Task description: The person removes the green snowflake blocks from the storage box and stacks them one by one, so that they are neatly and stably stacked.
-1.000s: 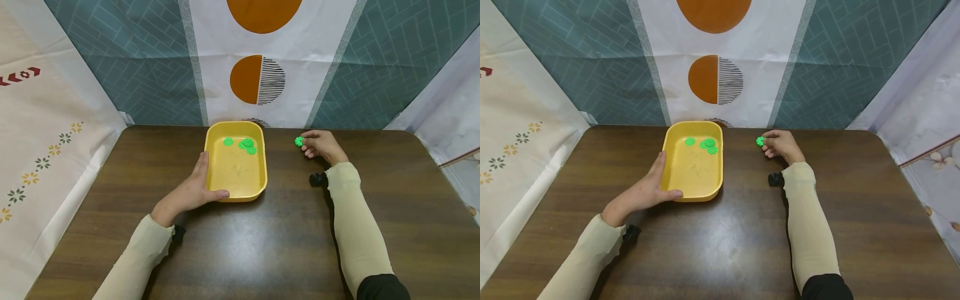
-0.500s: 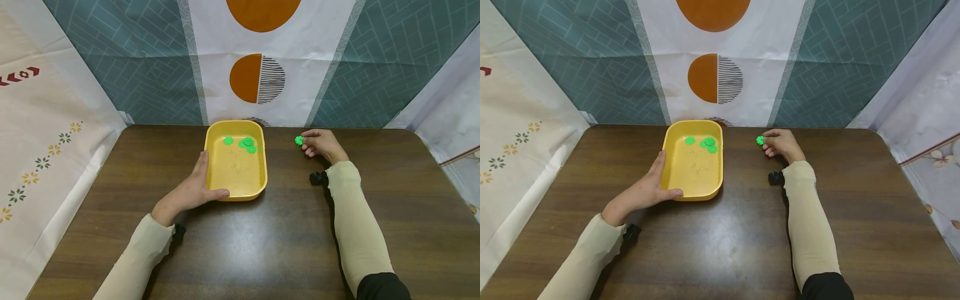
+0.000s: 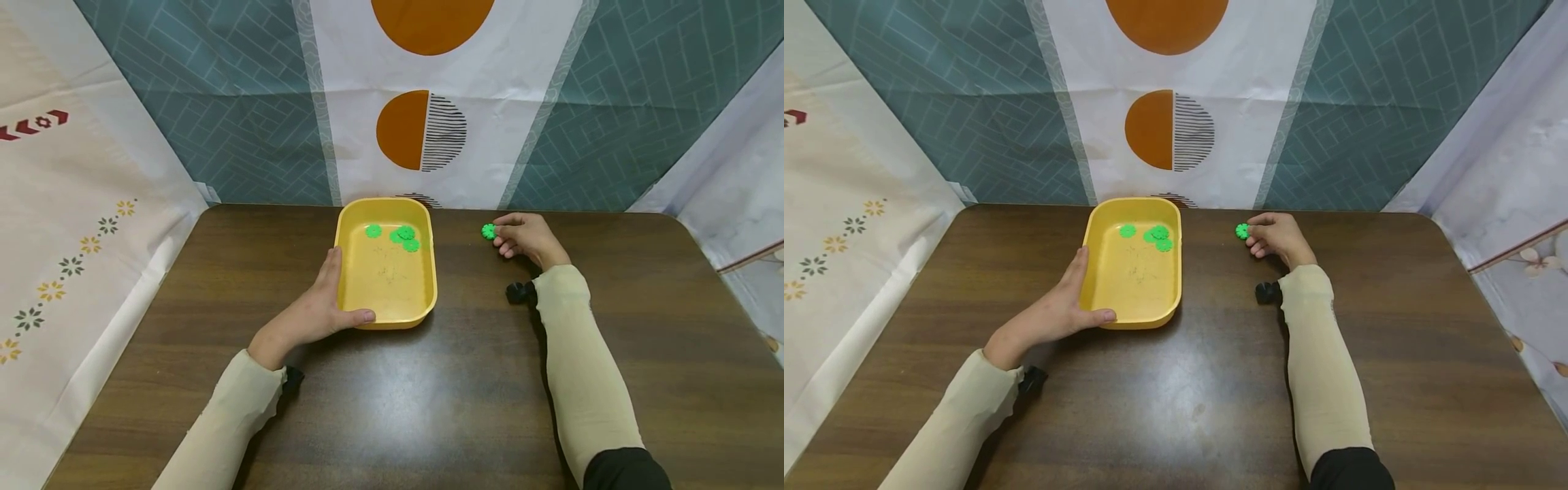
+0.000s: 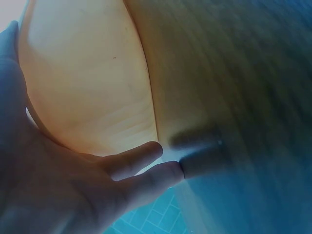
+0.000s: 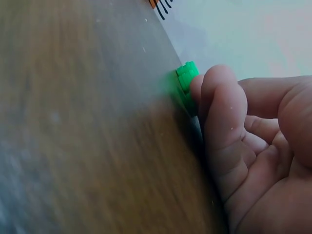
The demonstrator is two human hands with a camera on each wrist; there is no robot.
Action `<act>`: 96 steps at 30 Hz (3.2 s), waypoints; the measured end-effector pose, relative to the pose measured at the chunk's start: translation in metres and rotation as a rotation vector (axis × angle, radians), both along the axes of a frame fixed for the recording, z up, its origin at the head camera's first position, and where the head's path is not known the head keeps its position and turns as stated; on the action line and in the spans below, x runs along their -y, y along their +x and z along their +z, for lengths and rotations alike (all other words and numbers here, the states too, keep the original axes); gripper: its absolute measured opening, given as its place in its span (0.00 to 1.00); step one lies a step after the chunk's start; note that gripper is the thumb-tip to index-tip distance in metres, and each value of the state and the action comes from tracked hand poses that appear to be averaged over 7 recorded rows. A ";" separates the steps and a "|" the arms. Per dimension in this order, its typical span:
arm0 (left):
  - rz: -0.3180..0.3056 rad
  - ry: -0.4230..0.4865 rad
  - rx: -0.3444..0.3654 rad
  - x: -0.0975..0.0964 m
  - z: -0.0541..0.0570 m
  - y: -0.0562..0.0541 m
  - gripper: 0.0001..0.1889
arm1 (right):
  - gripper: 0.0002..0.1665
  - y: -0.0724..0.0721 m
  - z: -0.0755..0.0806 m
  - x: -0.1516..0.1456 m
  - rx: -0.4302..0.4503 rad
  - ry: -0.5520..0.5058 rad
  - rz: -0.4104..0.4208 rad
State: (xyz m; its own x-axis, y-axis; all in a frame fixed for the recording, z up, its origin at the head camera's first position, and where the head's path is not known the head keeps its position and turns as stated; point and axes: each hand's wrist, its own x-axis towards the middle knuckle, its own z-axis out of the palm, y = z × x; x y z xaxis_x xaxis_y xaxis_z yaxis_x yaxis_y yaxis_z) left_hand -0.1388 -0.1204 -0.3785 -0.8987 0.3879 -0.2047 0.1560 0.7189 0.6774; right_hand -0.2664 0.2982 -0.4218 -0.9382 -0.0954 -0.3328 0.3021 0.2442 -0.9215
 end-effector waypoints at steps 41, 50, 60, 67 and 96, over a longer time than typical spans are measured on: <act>0.021 0.031 0.033 0.003 -0.003 0.011 0.70 | 0.18 0.026 0.078 0.089 -0.228 -0.175 0.133; 0.025 0.027 0.030 0.004 -0.005 0.013 0.69 | 0.16 0.013 0.094 0.141 -0.231 -0.094 0.168; 0.015 0.026 0.006 0.004 -0.002 0.011 0.68 | 0.20 0.003 0.106 0.199 -0.143 0.362 0.392; 0.014 0.030 0.005 0.003 0.000 0.011 0.68 | 0.25 0.003 0.093 0.224 0.026 0.614 0.528; 0.016 0.017 -0.013 0.004 0.003 0.010 0.68 | 0.19 -0.002 0.078 0.227 -0.143 0.818 0.513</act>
State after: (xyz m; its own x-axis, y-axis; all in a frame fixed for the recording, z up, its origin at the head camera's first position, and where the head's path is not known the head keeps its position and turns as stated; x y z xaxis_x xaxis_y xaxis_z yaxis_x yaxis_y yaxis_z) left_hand -0.1290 -0.1245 -0.3752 -0.9072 0.3773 -0.1864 0.1537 0.7094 0.6878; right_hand -0.2682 0.0711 -0.3439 -0.8838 -0.2935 -0.3642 -0.1209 0.8955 -0.4283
